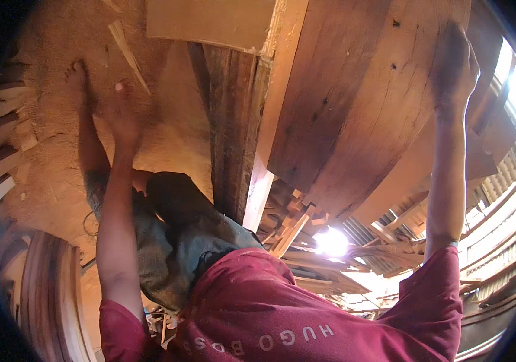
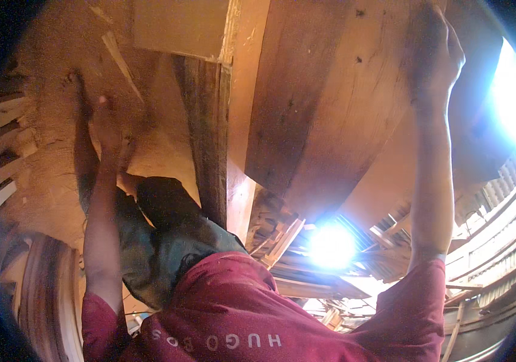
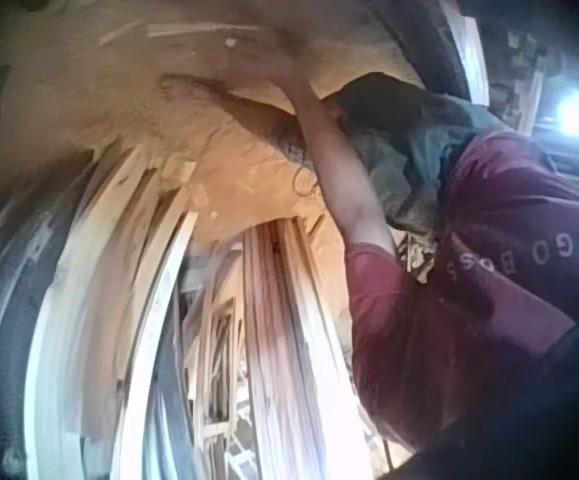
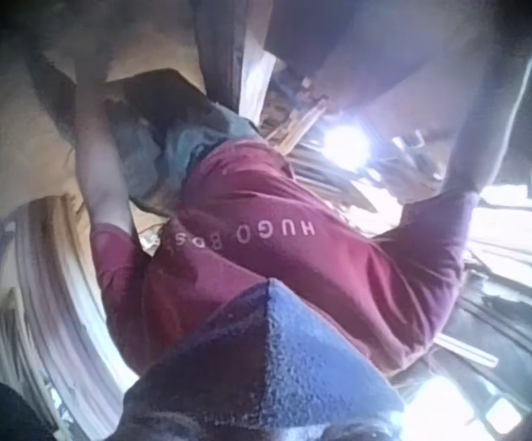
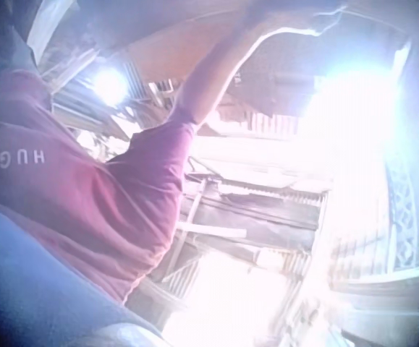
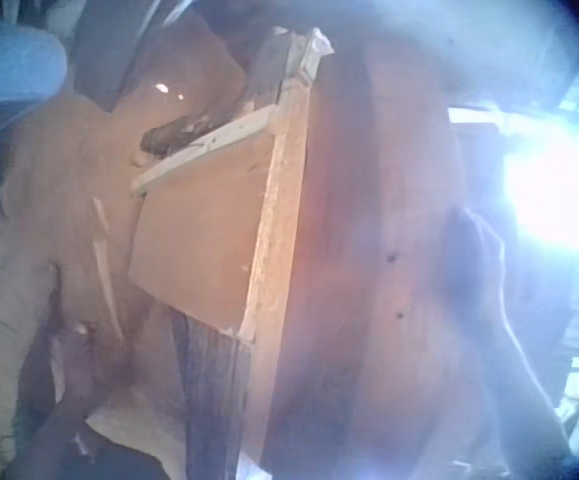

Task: The person handles various wooden boards, moving them from one area of the workshop to another, and sorting through a pile of lumber.

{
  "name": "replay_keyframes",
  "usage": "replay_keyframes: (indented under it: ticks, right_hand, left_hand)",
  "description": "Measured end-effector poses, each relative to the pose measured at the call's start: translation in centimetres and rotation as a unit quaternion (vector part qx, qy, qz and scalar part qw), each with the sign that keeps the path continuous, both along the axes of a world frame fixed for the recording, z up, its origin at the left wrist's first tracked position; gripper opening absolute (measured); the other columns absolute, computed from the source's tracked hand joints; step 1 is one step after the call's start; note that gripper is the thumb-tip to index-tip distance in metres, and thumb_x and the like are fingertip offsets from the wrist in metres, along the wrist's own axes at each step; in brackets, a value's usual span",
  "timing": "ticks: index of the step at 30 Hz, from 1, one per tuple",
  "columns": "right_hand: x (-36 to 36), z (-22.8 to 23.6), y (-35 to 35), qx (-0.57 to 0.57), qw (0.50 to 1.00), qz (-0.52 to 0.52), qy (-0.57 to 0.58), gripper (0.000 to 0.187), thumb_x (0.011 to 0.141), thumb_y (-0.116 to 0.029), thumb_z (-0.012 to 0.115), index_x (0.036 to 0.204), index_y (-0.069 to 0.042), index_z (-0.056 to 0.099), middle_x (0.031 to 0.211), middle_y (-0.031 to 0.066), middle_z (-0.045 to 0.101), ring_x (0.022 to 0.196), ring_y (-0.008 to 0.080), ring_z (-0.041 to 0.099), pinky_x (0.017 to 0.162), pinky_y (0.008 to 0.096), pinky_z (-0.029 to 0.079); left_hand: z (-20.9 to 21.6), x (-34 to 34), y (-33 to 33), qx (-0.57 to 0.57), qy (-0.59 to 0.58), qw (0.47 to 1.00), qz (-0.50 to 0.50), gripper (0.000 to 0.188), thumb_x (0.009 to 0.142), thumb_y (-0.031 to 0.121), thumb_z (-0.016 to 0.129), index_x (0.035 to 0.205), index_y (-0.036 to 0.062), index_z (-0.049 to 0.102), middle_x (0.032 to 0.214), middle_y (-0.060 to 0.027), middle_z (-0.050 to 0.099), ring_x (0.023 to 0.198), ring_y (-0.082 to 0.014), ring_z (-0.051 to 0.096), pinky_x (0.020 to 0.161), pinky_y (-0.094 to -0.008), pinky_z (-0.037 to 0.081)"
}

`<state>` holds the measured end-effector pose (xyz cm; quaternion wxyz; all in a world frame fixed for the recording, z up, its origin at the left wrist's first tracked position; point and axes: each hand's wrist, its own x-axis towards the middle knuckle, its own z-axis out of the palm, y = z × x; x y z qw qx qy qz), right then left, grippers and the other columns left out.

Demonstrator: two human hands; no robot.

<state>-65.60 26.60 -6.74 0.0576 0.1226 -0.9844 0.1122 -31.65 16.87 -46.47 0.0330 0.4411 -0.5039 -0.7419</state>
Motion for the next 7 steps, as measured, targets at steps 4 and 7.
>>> replay_keyframes:
  ticks: [4,7]
  right_hand:
    - [-0.1,0.4,0.7,-0.038,0.999,0.01,0.003,0.054,0.098,-0.036,0.06,0.133,0.005,0.058,0.124,0.0123,0.065,0.113,0.0189,0.06,0.099,0.0299,0.046]
    - [-0.3,1.0,1.5,0.014,0.999,0.028,0.009,0.057,0.097,-0.038,0.062,0.142,-0.004,0.052,0.127,0.0154,0.064,0.116,0.0211,0.059,0.102,0.0305,0.044]
  left_hand:
    - [1.5,-0.4,-1.6,-0.065,-0.118,0.982,-0.136,0.055,0.108,0.044,0.037,0.119,-0.0035,0.062,0.118,-0.0182,0.062,0.113,-0.0241,0.057,0.096,-0.0352,0.044]
    - [4.7,-3.6,-5.5,-0.188,0.033,0.975,-0.117,0.052,0.108,0.042,0.039,0.126,-0.0036,0.058,0.132,-0.0212,0.056,0.119,-0.0284,0.054,0.101,-0.0366,0.042]
